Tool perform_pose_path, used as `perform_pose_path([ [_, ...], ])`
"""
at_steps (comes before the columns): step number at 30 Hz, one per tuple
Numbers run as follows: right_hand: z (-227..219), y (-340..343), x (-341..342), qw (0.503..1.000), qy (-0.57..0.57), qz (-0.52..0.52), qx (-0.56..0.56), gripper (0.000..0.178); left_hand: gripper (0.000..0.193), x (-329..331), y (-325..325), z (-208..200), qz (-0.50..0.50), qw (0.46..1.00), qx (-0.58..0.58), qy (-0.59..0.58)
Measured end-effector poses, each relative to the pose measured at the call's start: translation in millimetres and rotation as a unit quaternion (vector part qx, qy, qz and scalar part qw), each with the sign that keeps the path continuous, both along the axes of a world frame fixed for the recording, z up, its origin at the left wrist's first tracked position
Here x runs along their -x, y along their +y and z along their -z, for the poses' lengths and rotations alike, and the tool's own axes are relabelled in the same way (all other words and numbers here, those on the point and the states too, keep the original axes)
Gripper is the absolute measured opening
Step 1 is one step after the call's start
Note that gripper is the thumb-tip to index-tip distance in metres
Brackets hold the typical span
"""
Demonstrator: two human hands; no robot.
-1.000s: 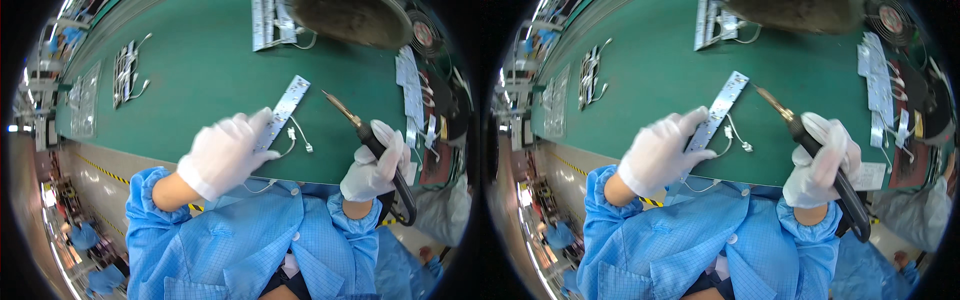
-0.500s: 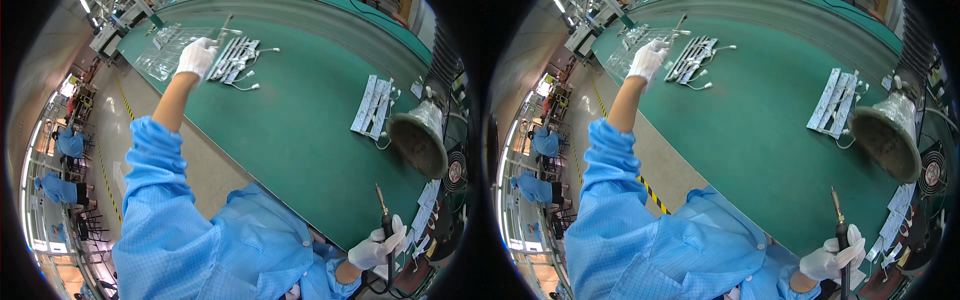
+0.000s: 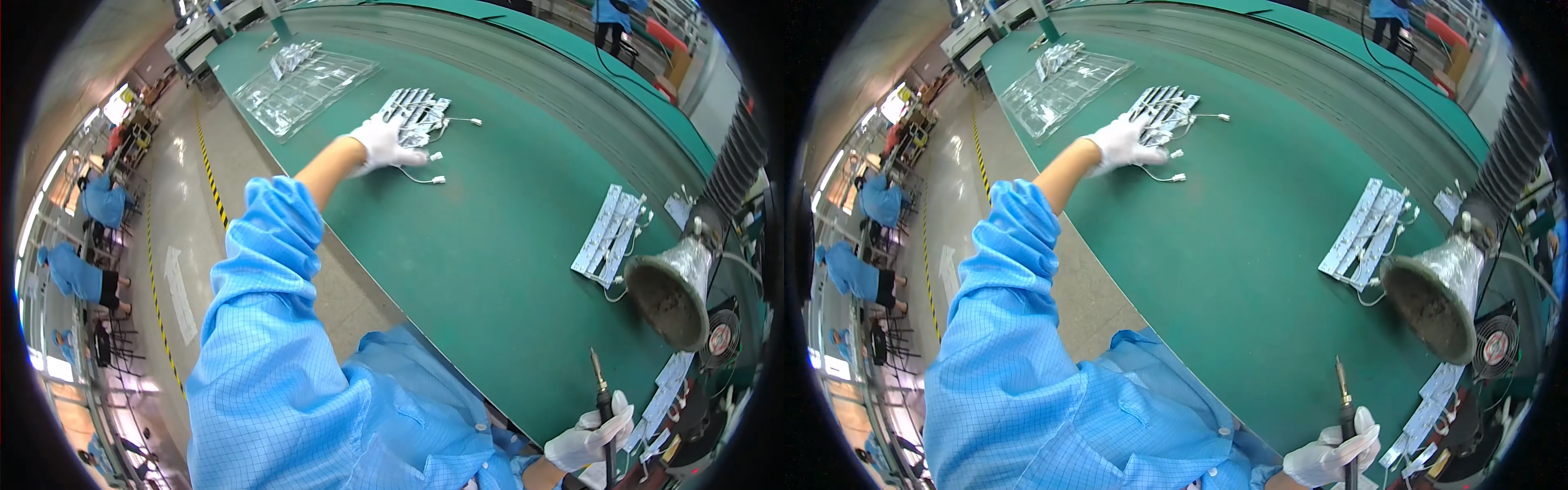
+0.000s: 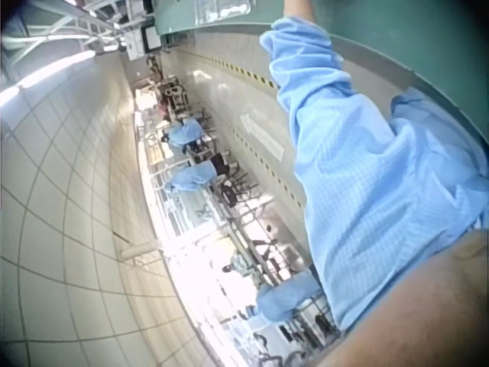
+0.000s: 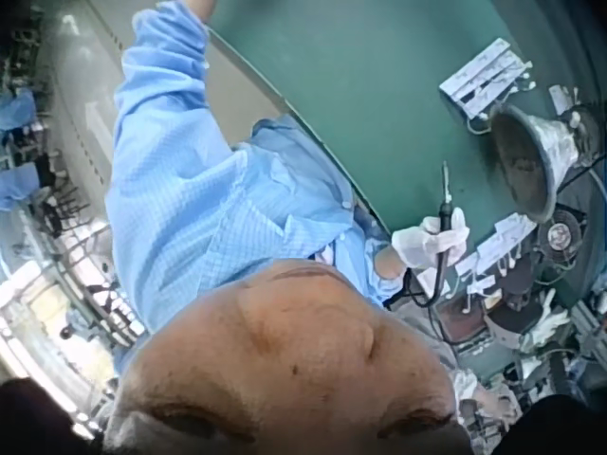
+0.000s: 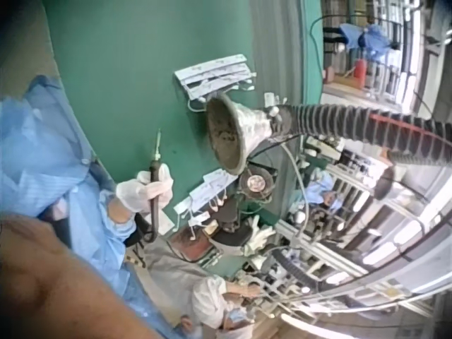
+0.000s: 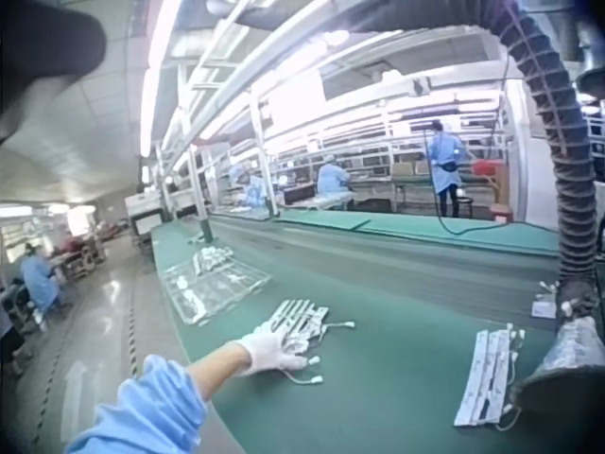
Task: Soldering electronic components and wires onto small circuit boards at a manual assembly station.
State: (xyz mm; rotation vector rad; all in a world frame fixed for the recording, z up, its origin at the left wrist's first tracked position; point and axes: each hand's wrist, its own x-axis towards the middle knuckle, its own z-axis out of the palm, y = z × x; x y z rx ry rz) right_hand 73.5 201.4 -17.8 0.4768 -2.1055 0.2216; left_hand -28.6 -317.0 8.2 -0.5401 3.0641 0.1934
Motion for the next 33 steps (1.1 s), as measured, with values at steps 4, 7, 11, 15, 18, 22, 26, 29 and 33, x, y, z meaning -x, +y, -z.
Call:
perform_pose_path([
  [4, -2, 2, -8, 1.000, -0.005, 0.006, -0.011, 0.035, 0.072, 3, 9, 23, -0.054, 0.997, 0.035, 0.039],
  [7, -25, -8, -16, 0.992, -0.041, 0.092, -0.082, 0.038, 0.057, -9, 14, 32, -0.048, 0.984, 0.142, 0.097],
  [11, -30, 8, -24, 0.996, -0.068, 0.036, -0.038, 0.037, 0.048, -5, 13, 31, -0.055, 0.981, 0.166, 0.081],
  [15, -14, 11, -41, 0.985, -0.136, 0.064, 0.081, 0.033, 0.045, -1, 11, 26, -0.004, 0.982, 0.170, 0.083],
  [18, -16, 5, -42, 0.923, -0.189, 0.029, 0.335, 0.030, 0.041, 9, 6, 23, 0.020, 0.988, 0.108, 0.112],
  [22, 14, 38, -37, 0.999, -0.041, 0.027, -0.015, 0.029, 0.050, 23, 1, 13, 0.031, 0.991, 0.059, 0.119],
  [26, -8, 30, -37, 0.931, -0.340, 0.033, 0.128, 0.030, 0.044, 68, 1, 4, -0.029, 0.979, -0.050, 0.197],
  [29, 9, 30, -41, 0.974, -0.188, 0.056, 0.113, 0.032, 0.029, 144, -4, -9, 0.148, 0.967, 0.120, 0.170],
  [33, -16, 22, -30, 0.968, -0.208, 0.033, 0.139, 0.031, 0.034, 266, 33, -19, -0.002, 0.965, -0.076, 0.249],
])
